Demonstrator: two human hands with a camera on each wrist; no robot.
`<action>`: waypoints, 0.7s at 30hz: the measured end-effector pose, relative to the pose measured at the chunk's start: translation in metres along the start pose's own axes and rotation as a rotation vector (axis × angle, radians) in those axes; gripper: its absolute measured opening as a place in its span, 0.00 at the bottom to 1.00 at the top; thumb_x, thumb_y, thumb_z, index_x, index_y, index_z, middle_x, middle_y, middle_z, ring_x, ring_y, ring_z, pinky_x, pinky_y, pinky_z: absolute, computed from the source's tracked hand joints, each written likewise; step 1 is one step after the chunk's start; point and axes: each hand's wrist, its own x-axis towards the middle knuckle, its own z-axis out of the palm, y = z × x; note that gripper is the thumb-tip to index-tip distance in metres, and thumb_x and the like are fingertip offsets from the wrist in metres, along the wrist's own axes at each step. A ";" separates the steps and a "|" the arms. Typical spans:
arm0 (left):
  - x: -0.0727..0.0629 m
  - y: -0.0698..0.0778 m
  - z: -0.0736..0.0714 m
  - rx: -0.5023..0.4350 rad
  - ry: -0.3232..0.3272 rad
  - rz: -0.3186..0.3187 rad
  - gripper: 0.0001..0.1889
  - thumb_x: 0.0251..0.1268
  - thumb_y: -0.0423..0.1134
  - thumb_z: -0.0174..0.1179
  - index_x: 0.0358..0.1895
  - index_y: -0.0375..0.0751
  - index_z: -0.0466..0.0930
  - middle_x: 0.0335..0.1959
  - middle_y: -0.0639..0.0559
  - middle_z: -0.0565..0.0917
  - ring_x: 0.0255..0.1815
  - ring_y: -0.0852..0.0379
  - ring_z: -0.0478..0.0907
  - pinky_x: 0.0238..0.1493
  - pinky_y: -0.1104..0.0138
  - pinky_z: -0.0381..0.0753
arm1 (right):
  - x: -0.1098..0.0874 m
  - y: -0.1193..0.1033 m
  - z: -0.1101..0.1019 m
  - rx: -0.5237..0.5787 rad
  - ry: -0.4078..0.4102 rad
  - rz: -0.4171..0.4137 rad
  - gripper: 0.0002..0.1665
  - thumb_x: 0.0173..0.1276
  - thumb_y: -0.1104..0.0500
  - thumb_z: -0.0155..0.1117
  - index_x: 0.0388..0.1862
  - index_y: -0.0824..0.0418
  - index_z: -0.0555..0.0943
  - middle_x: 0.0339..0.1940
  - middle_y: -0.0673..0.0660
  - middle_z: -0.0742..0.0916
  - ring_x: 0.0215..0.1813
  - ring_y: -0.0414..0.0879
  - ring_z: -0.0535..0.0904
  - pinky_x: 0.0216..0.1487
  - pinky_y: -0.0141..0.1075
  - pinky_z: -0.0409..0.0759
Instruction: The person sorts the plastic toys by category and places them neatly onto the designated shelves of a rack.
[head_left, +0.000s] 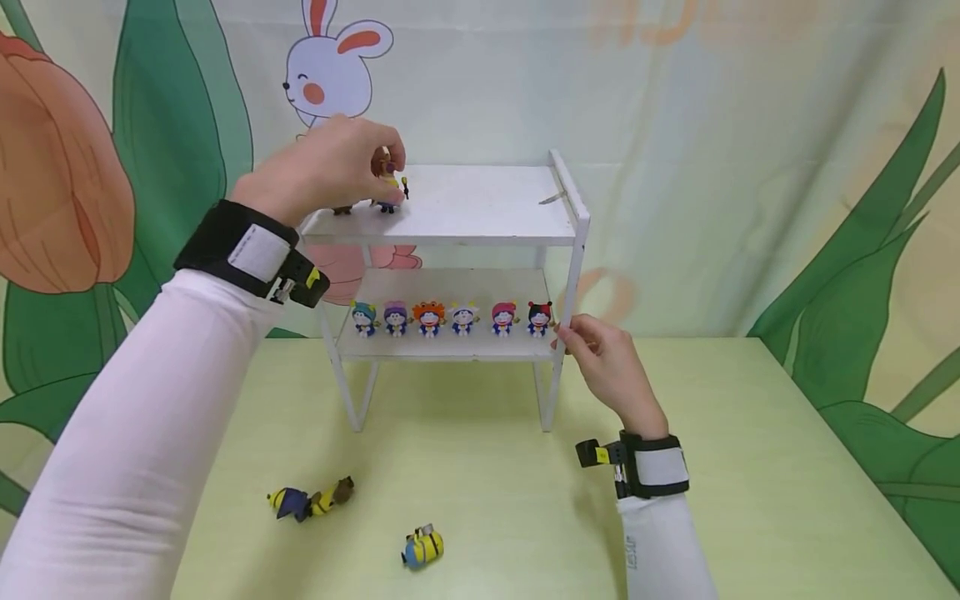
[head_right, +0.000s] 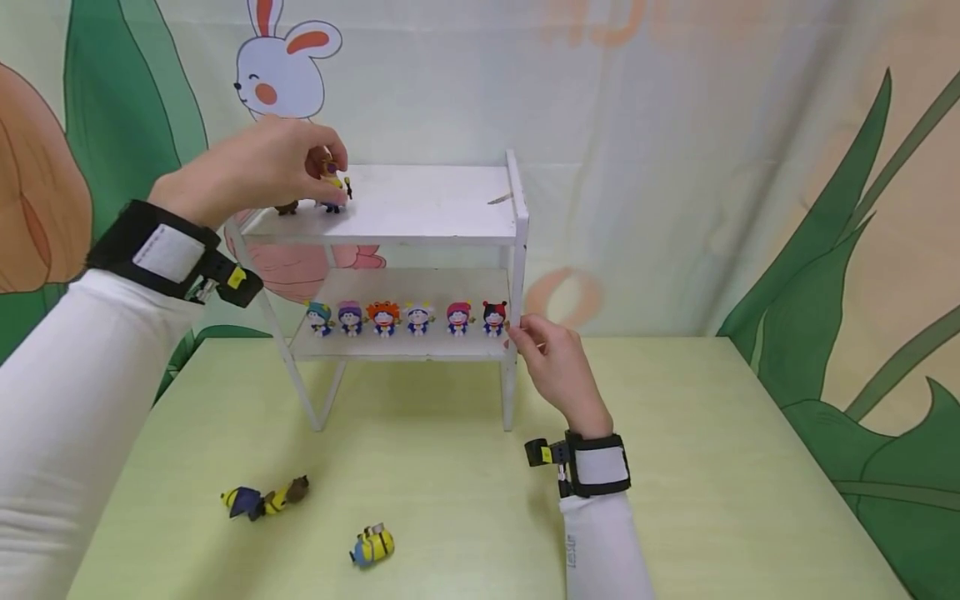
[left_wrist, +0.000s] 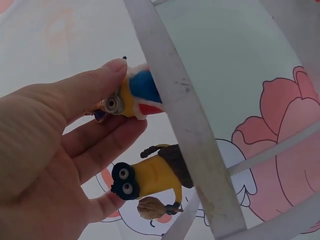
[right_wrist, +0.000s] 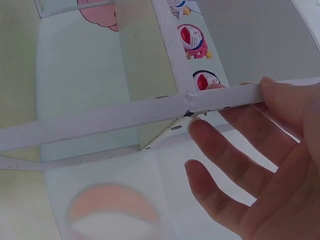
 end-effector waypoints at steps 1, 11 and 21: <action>0.000 0.000 0.001 0.004 0.000 0.000 0.18 0.66 0.42 0.64 0.54 0.38 0.75 0.43 0.42 0.77 0.41 0.47 0.72 0.36 0.58 0.74 | 0.000 0.000 0.000 -0.001 -0.001 0.004 0.15 0.76 0.54 0.57 0.47 0.64 0.83 0.42 0.56 0.88 0.40 0.51 0.83 0.48 0.53 0.80; 0.004 0.000 0.002 -0.001 0.001 -0.005 0.20 0.65 0.42 0.66 0.56 0.38 0.74 0.44 0.41 0.77 0.42 0.46 0.72 0.38 0.57 0.74 | 0.001 0.001 0.000 -0.004 0.007 -0.009 0.15 0.76 0.54 0.56 0.46 0.63 0.83 0.41 0.56 0.88 0.40 0.50 0.83 0.48 0.53 0.80; 0.004 0.000 -0.001 -0.005 -0.047 -0.032 0.28 0.64 0.46 0.66 0.64 0.39 0.69 0.54 0.38 0.77 0.46 0.44 0.74 0.43 0.56 0.74 | 0.001 0.001 0.000 0.001 0.005 -0.002 0.15 0.76 0.54 0.57 0.46 0.64 0.83 0.41 0.56 0.88 0.40 0.51 0.84 0.48 0.54 0.80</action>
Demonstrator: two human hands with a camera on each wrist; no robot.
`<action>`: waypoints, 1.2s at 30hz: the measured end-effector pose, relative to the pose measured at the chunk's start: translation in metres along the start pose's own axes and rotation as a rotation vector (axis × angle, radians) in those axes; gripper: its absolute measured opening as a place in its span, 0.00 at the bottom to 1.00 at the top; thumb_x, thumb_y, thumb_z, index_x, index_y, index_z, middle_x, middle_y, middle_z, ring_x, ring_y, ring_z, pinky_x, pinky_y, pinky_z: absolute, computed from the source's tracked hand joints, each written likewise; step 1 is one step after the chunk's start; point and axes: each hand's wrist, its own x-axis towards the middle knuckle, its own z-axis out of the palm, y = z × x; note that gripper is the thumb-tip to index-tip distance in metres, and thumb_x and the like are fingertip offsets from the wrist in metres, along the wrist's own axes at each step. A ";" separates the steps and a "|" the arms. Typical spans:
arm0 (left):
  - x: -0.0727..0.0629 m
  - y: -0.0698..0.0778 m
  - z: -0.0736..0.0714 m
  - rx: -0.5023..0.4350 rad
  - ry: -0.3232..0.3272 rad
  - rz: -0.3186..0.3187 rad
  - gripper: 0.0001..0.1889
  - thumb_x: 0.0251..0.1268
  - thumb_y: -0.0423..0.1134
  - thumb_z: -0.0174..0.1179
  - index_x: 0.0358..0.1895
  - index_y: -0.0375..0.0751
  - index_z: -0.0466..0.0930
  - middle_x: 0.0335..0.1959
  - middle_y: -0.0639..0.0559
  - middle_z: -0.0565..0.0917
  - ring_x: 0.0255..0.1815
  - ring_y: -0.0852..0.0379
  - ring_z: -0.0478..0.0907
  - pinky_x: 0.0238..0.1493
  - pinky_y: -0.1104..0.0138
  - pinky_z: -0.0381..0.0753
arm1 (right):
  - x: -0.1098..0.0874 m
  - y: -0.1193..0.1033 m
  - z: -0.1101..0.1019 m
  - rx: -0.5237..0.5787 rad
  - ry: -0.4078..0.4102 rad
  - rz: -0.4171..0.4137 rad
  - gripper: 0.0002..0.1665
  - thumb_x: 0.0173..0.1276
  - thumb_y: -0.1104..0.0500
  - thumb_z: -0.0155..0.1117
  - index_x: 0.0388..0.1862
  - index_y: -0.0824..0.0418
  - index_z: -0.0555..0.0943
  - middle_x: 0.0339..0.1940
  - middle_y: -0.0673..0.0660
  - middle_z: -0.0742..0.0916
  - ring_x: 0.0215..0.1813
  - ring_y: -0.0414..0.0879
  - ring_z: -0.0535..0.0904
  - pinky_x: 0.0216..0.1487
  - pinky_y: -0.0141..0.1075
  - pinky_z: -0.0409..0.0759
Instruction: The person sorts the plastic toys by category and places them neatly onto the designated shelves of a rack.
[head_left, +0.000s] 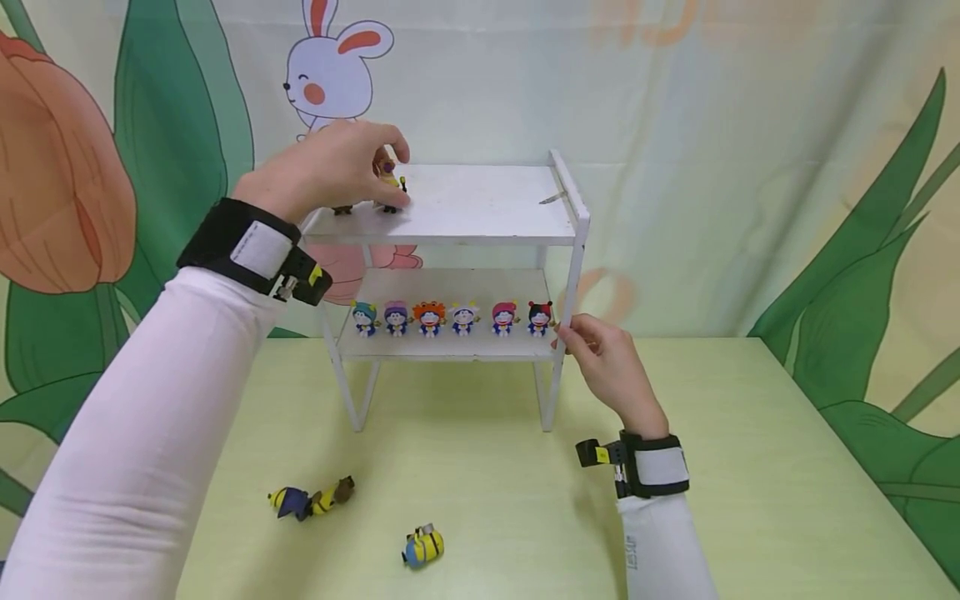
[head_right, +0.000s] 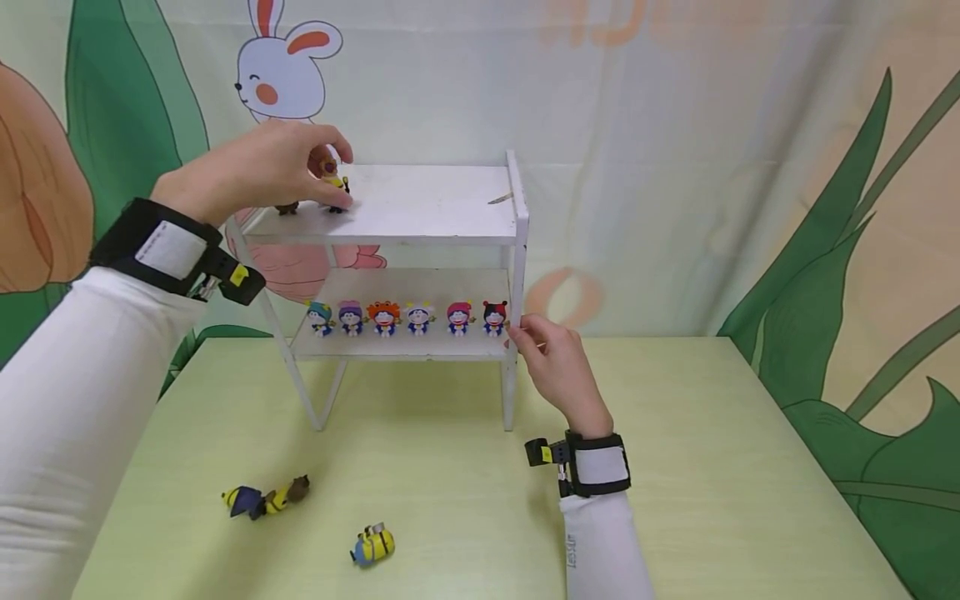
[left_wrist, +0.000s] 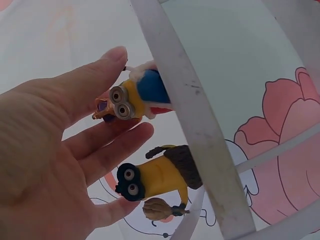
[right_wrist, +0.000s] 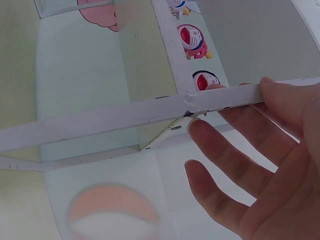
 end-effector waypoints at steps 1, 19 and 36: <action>0.000 0.000 0.000 -0.003 -0.004 -0.005 0.29 0.65 0.46 0.66 0.65 0.39 0.68 0.55 0.38 0.76 0.47 0.44 0.74 0.44 0.55 0.75 | 0.000 0.001 0.000 0.000 0.000 0.002 0.15 0.76 0.54 0.57 0.46 0.64 0.83 0.41 0.56 0.88 0.40 0.51 0.84 0.48 0.54 0.80; -0.041 0.006 0.000 0.011 0.227 0.097 0.33 0.74 0.57 0.49 0.73 0.40 0.60 0.73 0.40 0.61 0.72 0.40 0.57 0.69 0.45 0.57 | 0.000 0.000 0.000 -0.009 0.003 0.010 0.14 0.75 0.54 0.58 0.46 0.63 0.83 0.44 0.58 0.87 0.40 0.51 0.84 0.48 0.53 0.80; -0.099 0.042 0.129 -0.063 0.211 0.561 0.12 0.65 0.36 0.65 0.50 0.39 0.82 0.43 0.51 0.83 0.40 0.56 0.79 0.42 0.64 0.79 | 0.000 -0.001 -0.003 0.003 0.001 -0.008 0.16 0.76 0.53 0.57 0.47 0.65 0.82 0.45 0.60 0.87 0.41 0.54 0.84 0.49 0.55 0.79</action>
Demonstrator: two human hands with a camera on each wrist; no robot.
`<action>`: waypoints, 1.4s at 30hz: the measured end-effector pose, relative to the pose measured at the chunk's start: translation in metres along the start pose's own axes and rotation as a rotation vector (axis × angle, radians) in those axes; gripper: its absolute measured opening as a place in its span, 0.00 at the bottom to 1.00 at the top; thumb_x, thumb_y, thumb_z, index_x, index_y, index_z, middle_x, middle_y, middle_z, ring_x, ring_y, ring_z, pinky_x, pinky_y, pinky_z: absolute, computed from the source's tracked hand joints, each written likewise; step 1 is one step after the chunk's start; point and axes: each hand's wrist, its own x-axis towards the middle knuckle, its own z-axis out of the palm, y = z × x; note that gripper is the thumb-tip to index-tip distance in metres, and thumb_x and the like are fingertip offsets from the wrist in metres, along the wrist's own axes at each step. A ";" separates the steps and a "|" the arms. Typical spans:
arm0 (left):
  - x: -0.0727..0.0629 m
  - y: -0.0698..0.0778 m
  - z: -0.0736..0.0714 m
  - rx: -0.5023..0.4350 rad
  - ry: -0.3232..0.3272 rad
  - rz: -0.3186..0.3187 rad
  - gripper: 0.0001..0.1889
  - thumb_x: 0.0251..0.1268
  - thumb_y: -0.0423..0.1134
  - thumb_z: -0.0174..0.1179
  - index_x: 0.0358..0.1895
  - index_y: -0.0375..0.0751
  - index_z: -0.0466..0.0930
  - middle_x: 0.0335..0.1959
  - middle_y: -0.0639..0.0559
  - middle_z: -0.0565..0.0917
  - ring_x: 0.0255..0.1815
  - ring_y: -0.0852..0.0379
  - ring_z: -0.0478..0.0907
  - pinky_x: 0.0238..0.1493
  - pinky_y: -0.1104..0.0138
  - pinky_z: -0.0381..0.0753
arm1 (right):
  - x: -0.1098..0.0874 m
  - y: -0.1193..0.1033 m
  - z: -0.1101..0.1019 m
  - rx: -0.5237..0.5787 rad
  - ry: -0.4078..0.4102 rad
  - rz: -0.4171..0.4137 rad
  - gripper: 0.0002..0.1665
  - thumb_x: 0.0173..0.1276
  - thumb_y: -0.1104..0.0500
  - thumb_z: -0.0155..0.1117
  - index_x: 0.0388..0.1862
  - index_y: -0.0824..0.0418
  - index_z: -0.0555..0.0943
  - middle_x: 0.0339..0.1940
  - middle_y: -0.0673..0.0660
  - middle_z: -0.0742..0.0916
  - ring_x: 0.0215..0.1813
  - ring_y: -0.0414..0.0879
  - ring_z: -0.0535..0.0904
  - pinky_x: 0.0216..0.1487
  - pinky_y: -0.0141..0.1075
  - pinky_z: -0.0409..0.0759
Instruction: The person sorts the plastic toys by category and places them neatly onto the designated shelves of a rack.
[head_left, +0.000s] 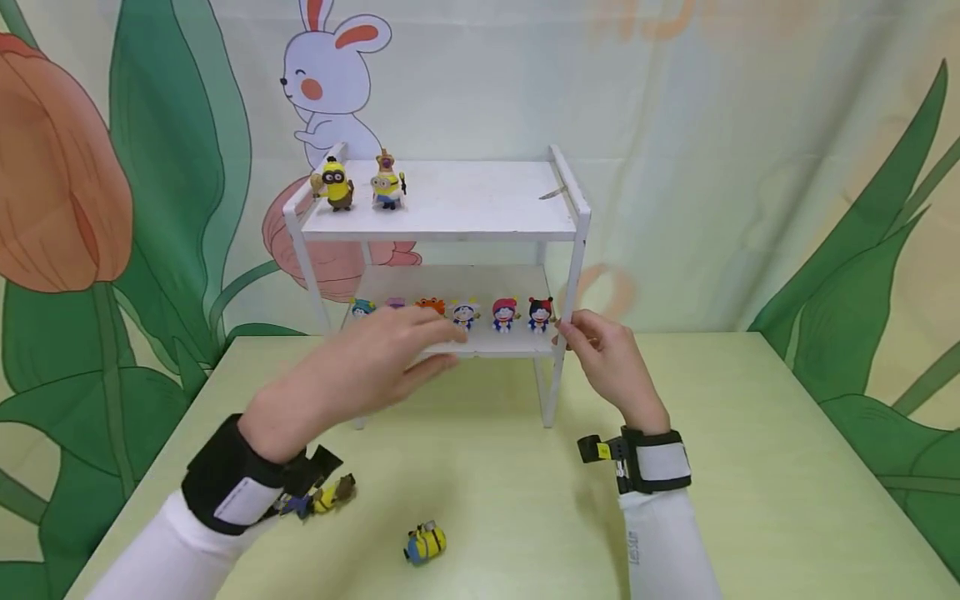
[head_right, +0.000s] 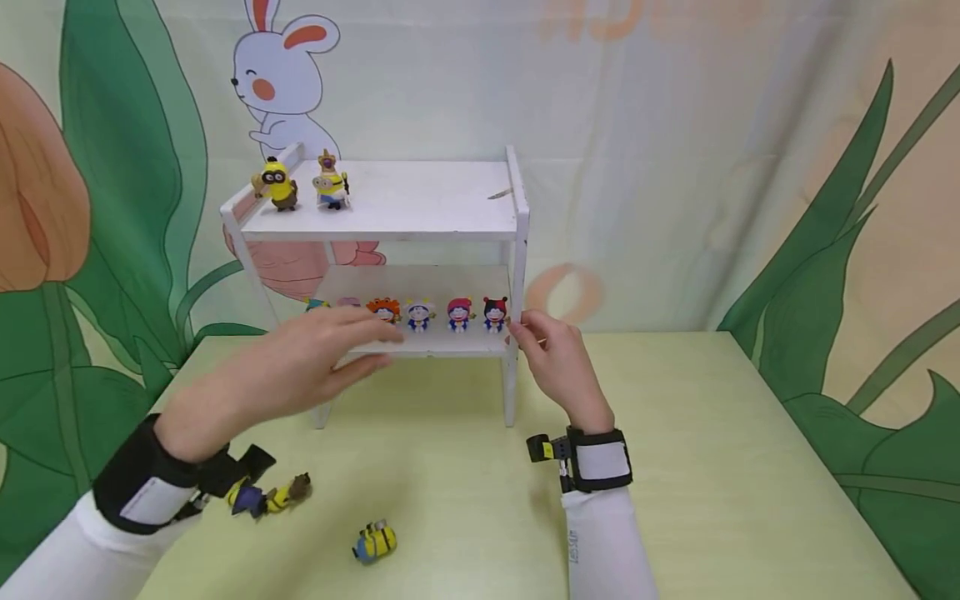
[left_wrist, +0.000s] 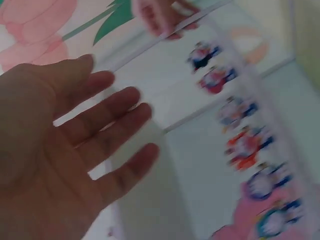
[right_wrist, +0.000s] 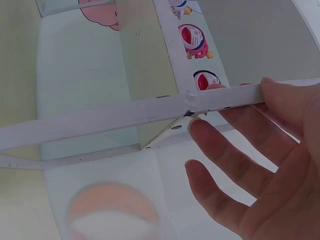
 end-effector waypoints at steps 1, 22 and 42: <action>-0.004 0.001 0.010 -0.015 -0.058 -0.024 0.12 0.66 0.36 0.64 0.50 0.39 0.82 0.43 0.51 0.83 0.39 0.57 0.80 0.42 0.65 0.79 | 0.000 0.000 0.000 0.000 0.000 0.001 0.16 0.76 0.53 0.57 0.47 0.65 0.82 0.45 0.60 0.87 0.41 0.54 0.84 0.49 0.54 0.80; -0.064 0.024 0.133 -0.252 -0.793 -0.431 0.13 0.63 0.49 0.66 0.46 0.49 0.80 0.39 0.57 0.81 0.37 0.61 0.76 0.41 0.62 0.76 | 0.001 0.001 -0.002 0.000 0.002 0.001 0.14 0.76 0.55 0.57 0.46 0.64 0.83 0.43 0.57 0.88 0.40 0.52 0.84 0.48 0.53 0.80; -0.073 0.027 0.144 -0.191 -0.811 -0.430 0.12 0.53 0.30 0.65 0.38 0.49 0.77 0.32 0.59 0.70 0.31 0.60 0.67 0.34 0.66 0.68 | 0.001 0.002 -0.001 -0.001 -0.007 0.012 0.15 0.76 0.54 0.57 0.46 0.64 0.83 0.45 0.59 0.88 0.41 0.52 0.85 0.49 0.55 0.79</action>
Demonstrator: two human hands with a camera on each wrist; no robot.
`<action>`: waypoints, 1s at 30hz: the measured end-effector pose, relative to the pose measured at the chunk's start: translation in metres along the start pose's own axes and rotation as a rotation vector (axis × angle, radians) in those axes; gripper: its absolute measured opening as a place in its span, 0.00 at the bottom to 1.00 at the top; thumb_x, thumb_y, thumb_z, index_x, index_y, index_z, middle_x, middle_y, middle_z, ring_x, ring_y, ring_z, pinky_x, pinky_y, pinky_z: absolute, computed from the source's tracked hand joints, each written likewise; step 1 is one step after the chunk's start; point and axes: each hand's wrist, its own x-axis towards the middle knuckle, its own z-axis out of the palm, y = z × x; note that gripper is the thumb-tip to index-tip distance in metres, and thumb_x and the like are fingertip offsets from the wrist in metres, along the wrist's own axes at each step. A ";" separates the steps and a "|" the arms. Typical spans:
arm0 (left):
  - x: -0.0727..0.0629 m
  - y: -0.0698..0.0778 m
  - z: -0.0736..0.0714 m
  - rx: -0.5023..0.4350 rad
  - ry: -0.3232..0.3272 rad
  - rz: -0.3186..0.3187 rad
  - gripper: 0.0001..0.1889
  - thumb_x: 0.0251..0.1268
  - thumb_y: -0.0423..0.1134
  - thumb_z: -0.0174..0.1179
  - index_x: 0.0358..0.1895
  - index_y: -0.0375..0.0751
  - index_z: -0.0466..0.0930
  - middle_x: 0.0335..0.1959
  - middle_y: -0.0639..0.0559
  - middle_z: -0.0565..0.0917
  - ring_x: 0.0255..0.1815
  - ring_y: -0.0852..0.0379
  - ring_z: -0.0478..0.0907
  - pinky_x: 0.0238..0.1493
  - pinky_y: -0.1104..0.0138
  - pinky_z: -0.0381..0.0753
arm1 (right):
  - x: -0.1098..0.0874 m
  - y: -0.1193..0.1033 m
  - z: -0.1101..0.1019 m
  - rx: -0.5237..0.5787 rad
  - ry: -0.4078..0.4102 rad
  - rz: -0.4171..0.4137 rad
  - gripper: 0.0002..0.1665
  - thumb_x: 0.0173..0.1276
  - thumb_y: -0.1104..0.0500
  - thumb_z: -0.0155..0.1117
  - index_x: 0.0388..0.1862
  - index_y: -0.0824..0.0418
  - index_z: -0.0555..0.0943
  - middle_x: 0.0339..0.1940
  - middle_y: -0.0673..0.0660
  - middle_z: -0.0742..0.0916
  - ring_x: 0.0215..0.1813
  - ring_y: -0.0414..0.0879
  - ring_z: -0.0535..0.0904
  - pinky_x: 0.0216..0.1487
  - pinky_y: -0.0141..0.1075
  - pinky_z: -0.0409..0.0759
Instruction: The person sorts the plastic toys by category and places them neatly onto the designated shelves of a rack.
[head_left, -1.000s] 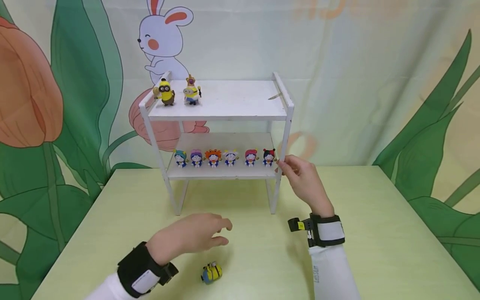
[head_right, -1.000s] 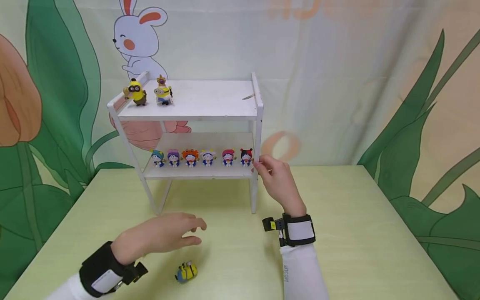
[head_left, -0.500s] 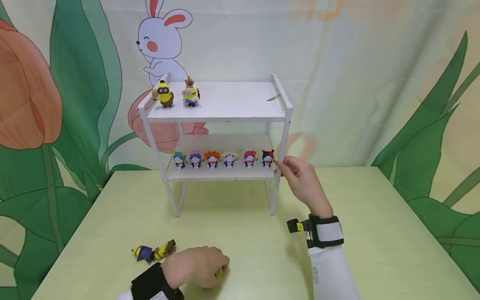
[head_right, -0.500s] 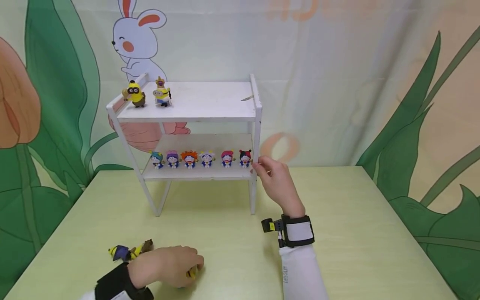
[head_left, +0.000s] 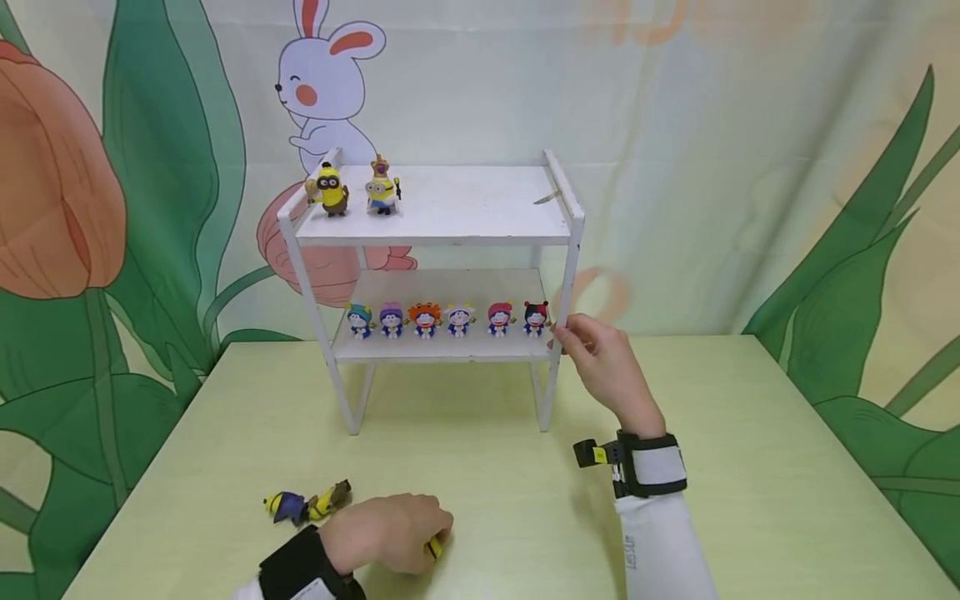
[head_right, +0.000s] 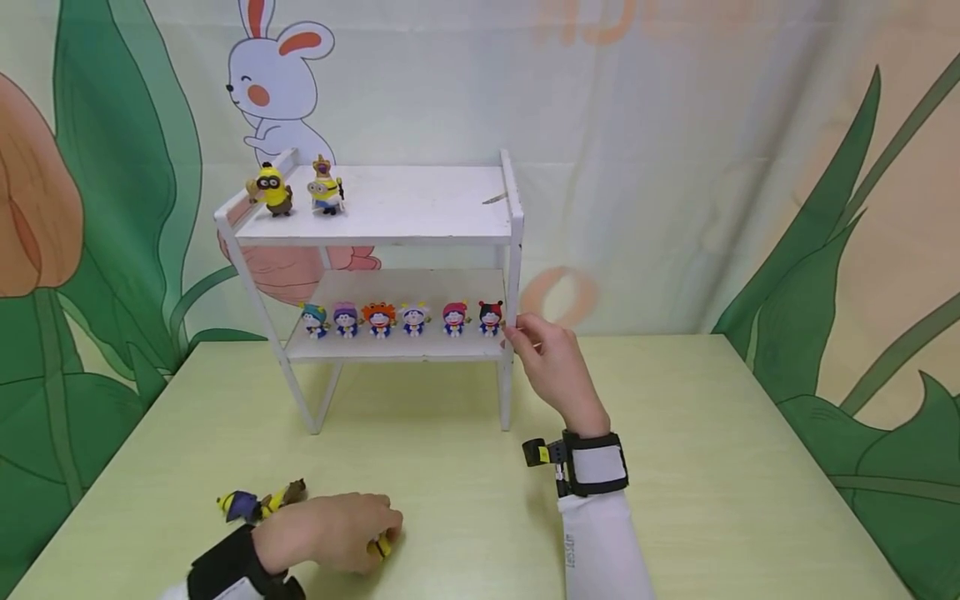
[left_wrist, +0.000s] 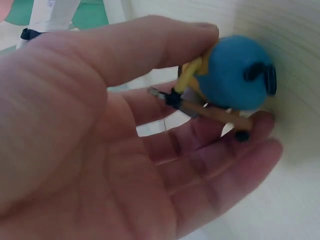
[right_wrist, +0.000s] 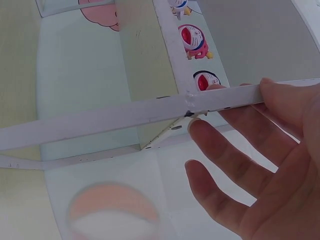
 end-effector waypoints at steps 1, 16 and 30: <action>0.000 -0.001 0.001 -0.003 0.008 0.001 0.12 0.53 0.30 0.65 0.38 0.49 0.77 0.32 0.59 0.70 0.31 0.60 0.67 0.34 0.67 0.69 | 0.000 0.000 0.000 -0.002 -0.001 0.002 0.15 0.76 0.54 0.57 0.46 0.64 0.83 0.45 0.59 0.88 0.41 0.52 0.85 0.49 0.55 0.79; 0.000 -0.017 -0.038 -0.140 0.139 0.161 0.07 0.63 0.32 0.60 0.43 0.44 0.77 0.30 0.58 0.72 0.33 0.60 0.68 0.38 0.65 0.70 | -0.001 -0.002 0.000 -0.002 0.000 0.013 0.15 0.76 0.53 0.56 0.47 0.63 0.83 0.45 0.59 0.87 0.42 0.57 0.84 0.50 0.56 0.79; -0.006 -0.009 -0.085 -0.134 0.365 0.273 0.20 0.57 0.54 0.69 0.38 0.41 0.78 0.28 0.57 0.72 0.28 0.61 0.67 0.30 0.69 0.67 | 0.000 0.000 0.001 0.007 0.005 -0.003 0.15 0.76 0.53 0.57 0.46 0.63 0.83 0.44 0.58 0.88 0.41 0.57 0.85 0.49 0.54 0.79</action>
